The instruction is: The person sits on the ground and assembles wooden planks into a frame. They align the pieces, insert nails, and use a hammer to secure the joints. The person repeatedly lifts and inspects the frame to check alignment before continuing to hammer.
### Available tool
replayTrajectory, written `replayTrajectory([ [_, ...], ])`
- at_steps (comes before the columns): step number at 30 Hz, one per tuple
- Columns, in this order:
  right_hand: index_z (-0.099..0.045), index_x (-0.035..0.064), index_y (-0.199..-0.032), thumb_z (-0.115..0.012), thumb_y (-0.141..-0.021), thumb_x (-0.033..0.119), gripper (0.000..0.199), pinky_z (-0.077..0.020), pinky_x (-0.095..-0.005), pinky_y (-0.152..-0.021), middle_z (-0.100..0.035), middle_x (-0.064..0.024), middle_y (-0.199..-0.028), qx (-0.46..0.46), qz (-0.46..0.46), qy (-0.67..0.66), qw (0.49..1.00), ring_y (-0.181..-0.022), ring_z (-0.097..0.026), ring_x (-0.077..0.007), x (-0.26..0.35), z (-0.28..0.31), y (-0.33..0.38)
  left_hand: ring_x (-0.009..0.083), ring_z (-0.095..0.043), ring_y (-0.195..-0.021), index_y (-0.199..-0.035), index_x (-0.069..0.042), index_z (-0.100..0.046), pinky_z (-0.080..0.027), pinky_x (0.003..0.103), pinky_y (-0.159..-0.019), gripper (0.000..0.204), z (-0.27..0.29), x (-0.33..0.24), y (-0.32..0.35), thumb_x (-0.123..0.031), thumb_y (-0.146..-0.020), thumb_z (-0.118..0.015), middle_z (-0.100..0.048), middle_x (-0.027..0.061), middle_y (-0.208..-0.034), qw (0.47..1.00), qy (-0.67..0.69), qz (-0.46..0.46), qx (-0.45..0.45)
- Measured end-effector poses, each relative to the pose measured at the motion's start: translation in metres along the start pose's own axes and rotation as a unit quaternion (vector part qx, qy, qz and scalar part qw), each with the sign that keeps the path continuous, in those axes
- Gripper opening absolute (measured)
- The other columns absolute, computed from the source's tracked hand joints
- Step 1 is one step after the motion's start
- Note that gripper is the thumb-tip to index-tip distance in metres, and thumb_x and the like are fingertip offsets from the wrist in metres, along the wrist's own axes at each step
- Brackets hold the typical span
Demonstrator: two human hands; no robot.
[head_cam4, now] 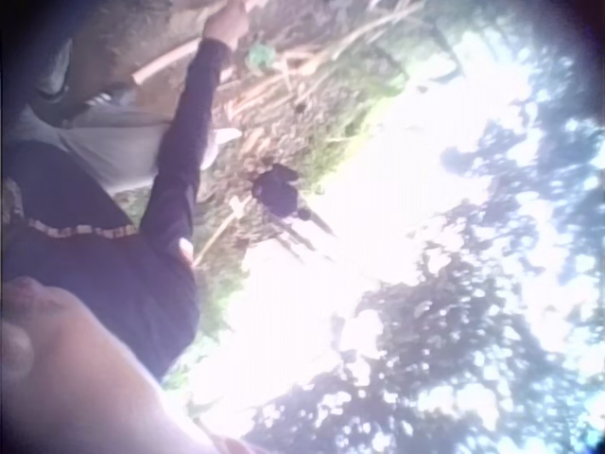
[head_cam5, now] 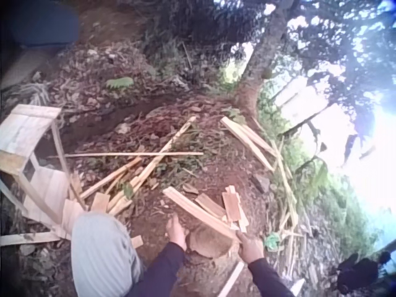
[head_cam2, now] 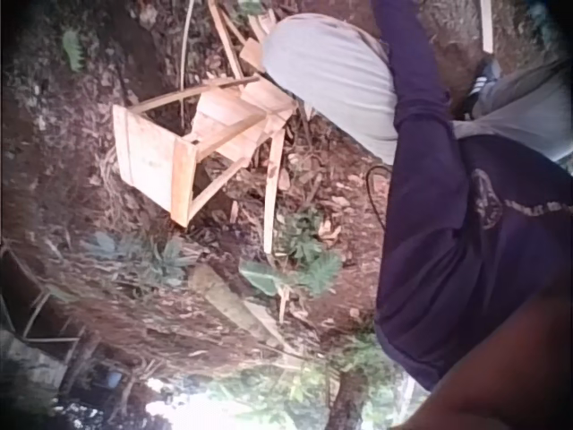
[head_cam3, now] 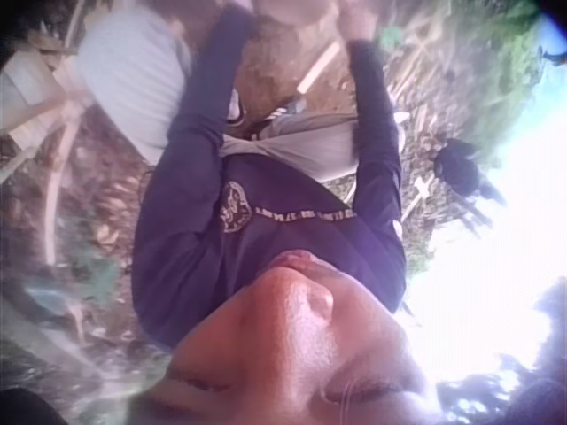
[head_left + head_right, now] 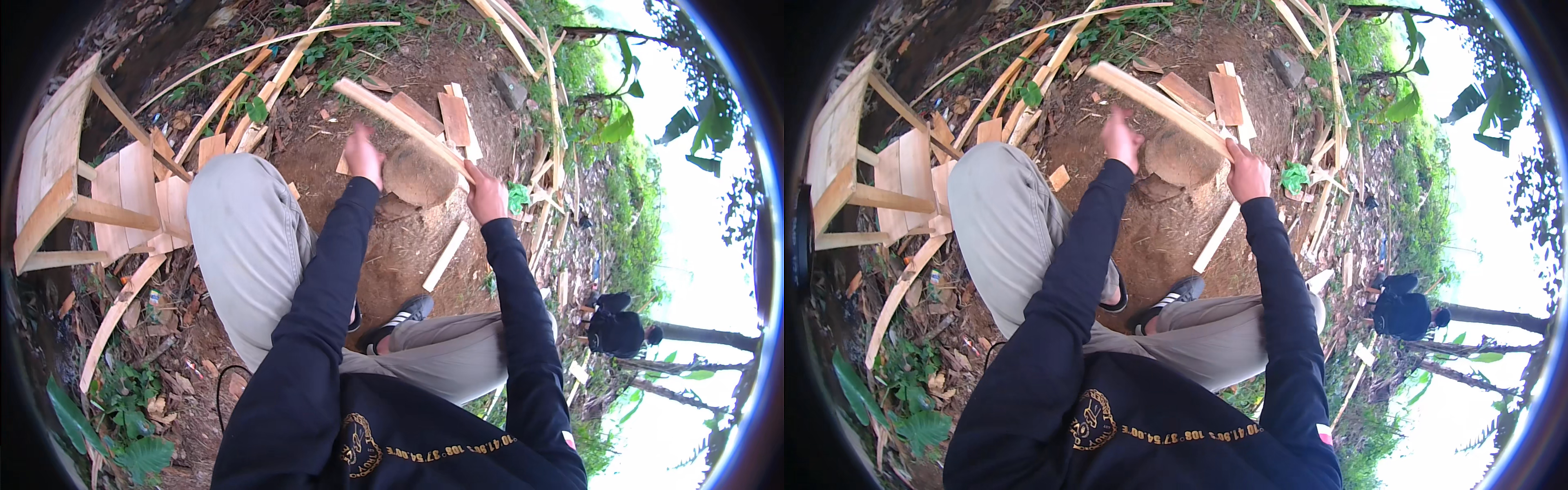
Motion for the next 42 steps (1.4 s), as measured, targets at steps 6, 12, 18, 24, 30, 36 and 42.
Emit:
replayTrajectory([
  [6,-0.043,0.0131,-0.141,-0.062,-0.079,0.006,0.065,-0.0423,-0.0551,-0.096,-0.052,-0.0144,-0.133,0.007,-0.030,0.154,0.988,-0.111,-0.054,-0.0436,-0.032,-0.070,0.028,0.0139,-0.043,-0.051,-0.097,-0.005,-0.055,-0.036,0.028,-0.045,0.032,0.057,-0.070,-0.019,-0.037,-0.092,-0.054,-0.051,0.0056,-0.083,0.961,0.032,-0.090,-0.260],
  [12,-0.039,0.0128,-0.145,-0.058,-0.083,0.007,0.065,-0.0407,-0.0578,-0.099,-0.048,-0.0166,-0.136,-0.064,-0.004,0.155,0.986,-0.115,-0.051,-0.0476,-0.026,-0.088,0.032,0.0271,-0.062,-0.077,-0.083,0.002,-0.063,-0.048,0.039,-0.074,0.041,0.046,-0.099,-0.038,-0.038,-0.084,-0.064,-0.067,0.0127,-0.082,0.916,-0.236,-0.247,-0.211],
  [18,-0.039,0.0137,-0.146,-0.056,-0.083,0.004,0.066,-0.0393,-0.0584,-0.102,-0.046,-0.0168,-0.140,-0.094,0.024,0.136,0.986,-0.120,-0.048,-0.0492,-0.019,-0.086,0.031,0.0345,-0.063,-0.110,-0.095,0.003,-0.074,-0.045,0.043,-0.098,0.075,0.041,-0.082,-0.107,-0.069,-0.073,-0.065,-0.067,0.0290,-0.107,0.796,-0.583,-0.095,-0.131],
  [24,-0.037,0.0110,-0.147,-0.056,-0.081,0.003,0.069,-0.0344,-0.0592,-0.107,-0.041,-0.0203,-0.144,-0.094,0.000,0.125,0.988,-0.126,-0.040,-0.0530,-0.033,-0.089,0.045,0.0235,-0.065,-0.076,-0.080,0.004,-0.073,-0.047,0.034,-0.079,0.077,0.037,-0.047,-0.125,-0.073,-0.072,-0.068,-0.070,0.0174,-0.079,0.802,-0.572,-0.118,0.125],
  [30,-0.037,0.0058,-0.145,-0.063,-0.067,0.006,0.082,-0.0271,-0.0612,-0.111,-0.035,-0.0225,-0.146,-0.024,-0.020,-0.018,0.999,-0.133,-0.036,-0.0453,-0.034,-0.055,0.050,0.0264,-0.068,-0.079,-0.083,-0.004,-0.075,-0.048,0.037,-0.076,0.072,0.041,-0.058,-0.128,-0.075,-0.077,-0.061,-0.070,0.0145,-0.075,0.730,-0.651,-0.169,0.116],
  [36,-0.058,0.0001,-0.124,-0.070,-0.080,0.021,0.050,-0.0425,-0.0393,-0.098,-0.062,-0.0162,-0.117,-0.152,-0.414,-0.390,0.808,-0.112,-0.057,-0.0265,-0.154,-0.120,0.071,0.0269,-0.064,-0.073,-0.081,0.000,-0.073,-0.046,0.037,-0.075,0.071,0.028,-0.044,-0.133,-0.070,-0.078,-0.063,-0.067,0.0159,-0.072,0.735,-0.642,-0.167,0.138],
  [42,-0.072,-0.0020,-0.104,-0.073,-0.088,0.031,0.037,-0.0514,-0.0273,-0.065,-0.071,-0.0053,-0.087,-0.091,-0.391,-0.488,0.775,-0.075,-0.062,-0.0091,-0.142,-0.149,0.053,0.0235,-0.065,-0.086,-0.088,0.000,-0.074,-0.046,0.035,-0.083,0.070,0.040,-0.064,-0.136,-0.069,-0.080,-0.064,-0.070,0.0163,-0.085,0.731,-0.655,-0.158,0.106],
])
Point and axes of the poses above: each hand's wrist, its own y-axis away from the middle knuckle, its own z-axis out of the back of the hand, x = y × z, the point moved 5 cm from there along -y, towards the middle knuckle
